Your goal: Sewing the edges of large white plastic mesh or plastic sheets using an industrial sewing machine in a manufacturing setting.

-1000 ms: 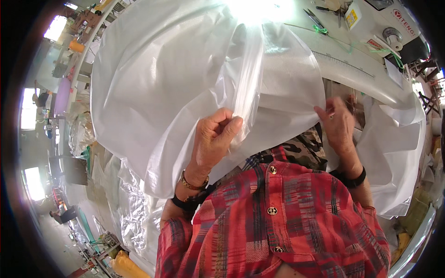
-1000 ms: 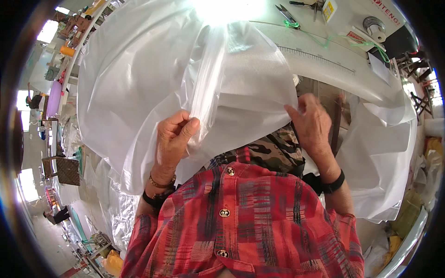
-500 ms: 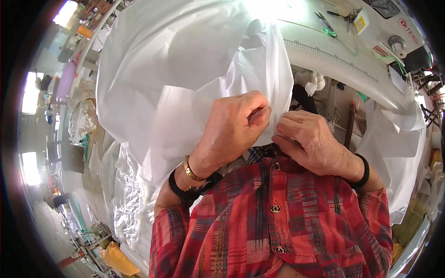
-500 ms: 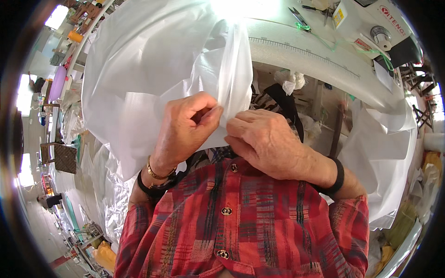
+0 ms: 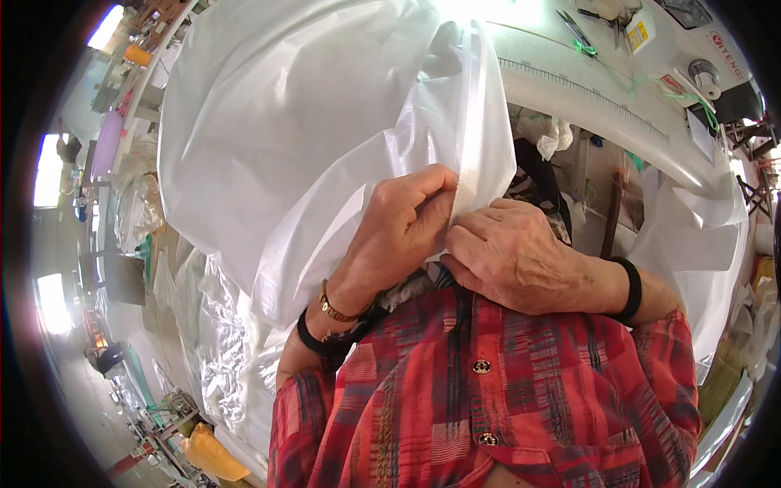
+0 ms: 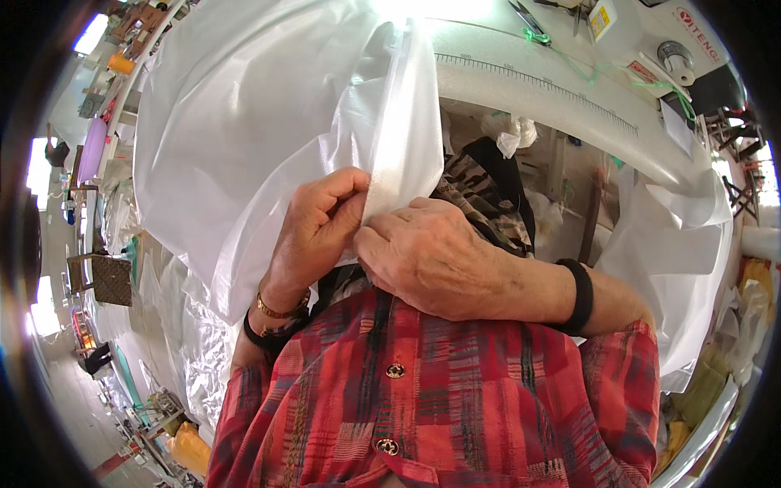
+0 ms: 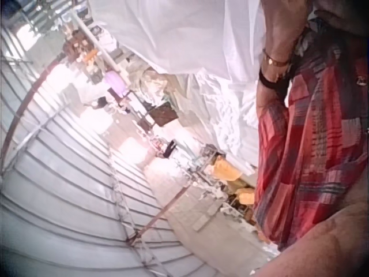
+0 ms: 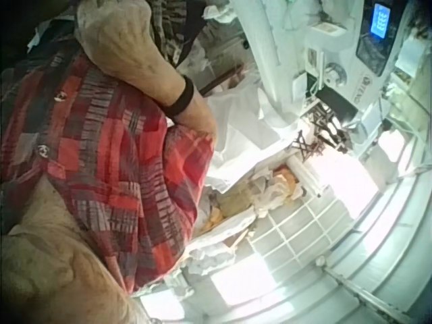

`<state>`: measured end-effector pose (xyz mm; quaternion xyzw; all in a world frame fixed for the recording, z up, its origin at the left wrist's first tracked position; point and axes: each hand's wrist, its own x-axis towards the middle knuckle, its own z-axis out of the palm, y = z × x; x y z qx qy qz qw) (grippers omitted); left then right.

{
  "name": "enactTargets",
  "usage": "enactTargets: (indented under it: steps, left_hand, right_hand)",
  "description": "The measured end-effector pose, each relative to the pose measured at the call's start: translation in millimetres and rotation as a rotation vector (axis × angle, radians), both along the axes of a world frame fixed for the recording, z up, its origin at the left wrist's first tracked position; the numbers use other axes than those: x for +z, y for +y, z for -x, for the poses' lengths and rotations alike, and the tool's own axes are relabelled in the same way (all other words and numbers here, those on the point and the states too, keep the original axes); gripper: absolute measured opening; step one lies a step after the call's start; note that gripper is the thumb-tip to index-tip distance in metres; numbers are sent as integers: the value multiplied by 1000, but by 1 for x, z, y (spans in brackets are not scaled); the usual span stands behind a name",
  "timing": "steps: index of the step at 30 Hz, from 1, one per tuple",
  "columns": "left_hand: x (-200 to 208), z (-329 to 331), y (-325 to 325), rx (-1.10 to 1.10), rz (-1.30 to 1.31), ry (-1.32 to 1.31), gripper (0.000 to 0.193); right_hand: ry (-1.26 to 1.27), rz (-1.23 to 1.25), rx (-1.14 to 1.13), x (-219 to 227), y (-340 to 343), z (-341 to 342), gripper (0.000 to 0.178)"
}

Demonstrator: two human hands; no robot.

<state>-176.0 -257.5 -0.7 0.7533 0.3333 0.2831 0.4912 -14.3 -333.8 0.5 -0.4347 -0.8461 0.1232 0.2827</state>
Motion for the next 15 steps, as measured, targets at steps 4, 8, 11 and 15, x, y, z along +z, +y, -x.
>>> enactTargets:
  steps: [4, 8, 11, 15]
  left_hand:
    - [-2, 5, 4, 8, 133, -41, 15]
    - [1, 17, 15, 34, 116, 12, 16]
    - [25, 40, 25, 144, 20, 140, 14]
    - [67, 42, 52, 121, -267, 116, 12]
  right_hand:
    - [-81, -84, 89, 1, 7, 7, 14]
    - [34, -176, 140, -4, 10, -6, 19]
    - [302, -26, -103, -20, 23, -34, 38]
    - [351, 162, -259, -49, 65, -20, 65]
